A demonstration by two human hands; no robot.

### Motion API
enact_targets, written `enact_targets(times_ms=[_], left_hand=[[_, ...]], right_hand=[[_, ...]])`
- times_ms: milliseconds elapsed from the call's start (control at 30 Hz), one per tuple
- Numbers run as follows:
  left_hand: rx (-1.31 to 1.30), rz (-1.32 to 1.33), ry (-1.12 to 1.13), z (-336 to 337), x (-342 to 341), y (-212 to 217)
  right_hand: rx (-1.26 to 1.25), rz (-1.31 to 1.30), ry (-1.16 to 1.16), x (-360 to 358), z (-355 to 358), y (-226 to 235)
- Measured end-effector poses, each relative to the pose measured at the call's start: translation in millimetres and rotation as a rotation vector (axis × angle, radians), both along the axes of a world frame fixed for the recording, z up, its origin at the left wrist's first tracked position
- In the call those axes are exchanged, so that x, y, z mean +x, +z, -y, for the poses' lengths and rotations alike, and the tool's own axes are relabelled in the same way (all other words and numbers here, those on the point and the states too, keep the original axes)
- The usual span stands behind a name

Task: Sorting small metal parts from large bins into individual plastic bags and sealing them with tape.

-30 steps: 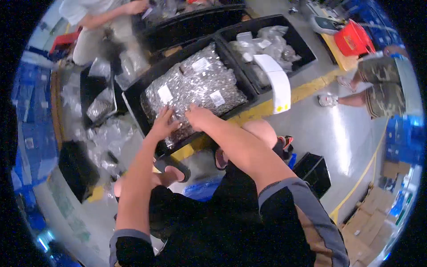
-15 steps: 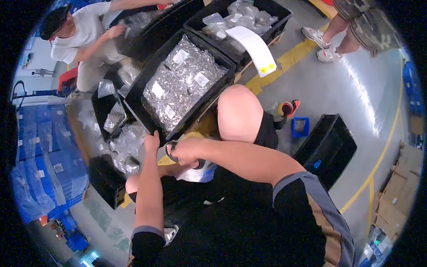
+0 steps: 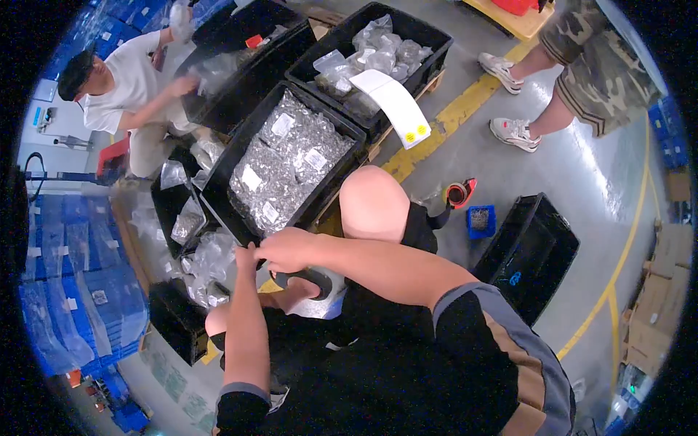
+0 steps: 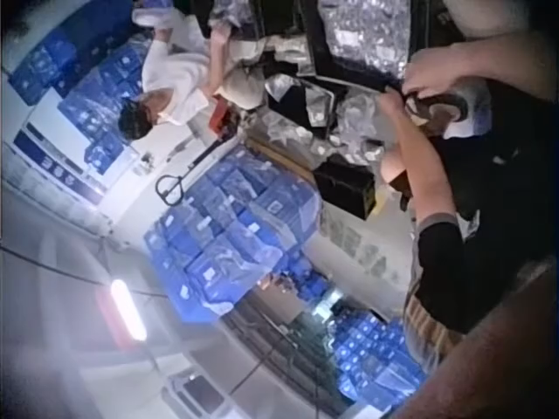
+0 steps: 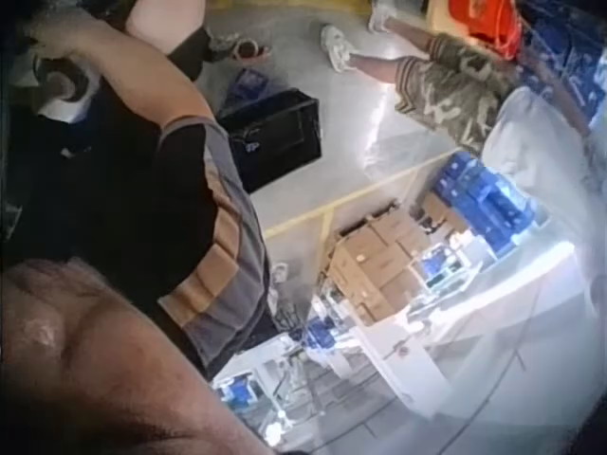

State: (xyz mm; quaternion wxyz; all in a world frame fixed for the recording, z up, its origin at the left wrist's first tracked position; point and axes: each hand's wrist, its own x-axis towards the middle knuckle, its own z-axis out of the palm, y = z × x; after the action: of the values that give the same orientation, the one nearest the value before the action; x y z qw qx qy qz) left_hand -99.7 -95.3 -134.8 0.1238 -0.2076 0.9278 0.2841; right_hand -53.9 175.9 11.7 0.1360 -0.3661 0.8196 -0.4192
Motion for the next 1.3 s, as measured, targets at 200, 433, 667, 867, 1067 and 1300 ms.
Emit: enact_targets(times_ms=[200,433,667,867,1067,1300], left_hand=[[0.096,-0.123,0.268,-35.1,6.2,20.5],[-0.307,-0.257,0.308,-38.1,13.4,17.8],[-0.263,-0.201,0.314,-58.6,7.5,32.9],[-0.240,-0.220,0.334,-43.5,11.9,28.2],[-0.165,-0.217,0.331,-52.2,12.8,33.9],[-0.164,-0.248,0.318,-43.0,10.7,1.5]], right_hand=[[-0.163,0.101,-0.165,-20.7,-6.6,42.4],[-0.746,0.027,-0.789,-100.1,-105.8,42.6],[0.423,-0.212,-1.389,-121.8,-306.0,-106.8],[0.396,-0.164,-1.235,-125.0,-298.0,-125.2],[0.281,0.093,-1.257,-112.5,-287.2,-102.9],[-0.547,0.569,-1.282,-78.7,-367.4,-52.6]])
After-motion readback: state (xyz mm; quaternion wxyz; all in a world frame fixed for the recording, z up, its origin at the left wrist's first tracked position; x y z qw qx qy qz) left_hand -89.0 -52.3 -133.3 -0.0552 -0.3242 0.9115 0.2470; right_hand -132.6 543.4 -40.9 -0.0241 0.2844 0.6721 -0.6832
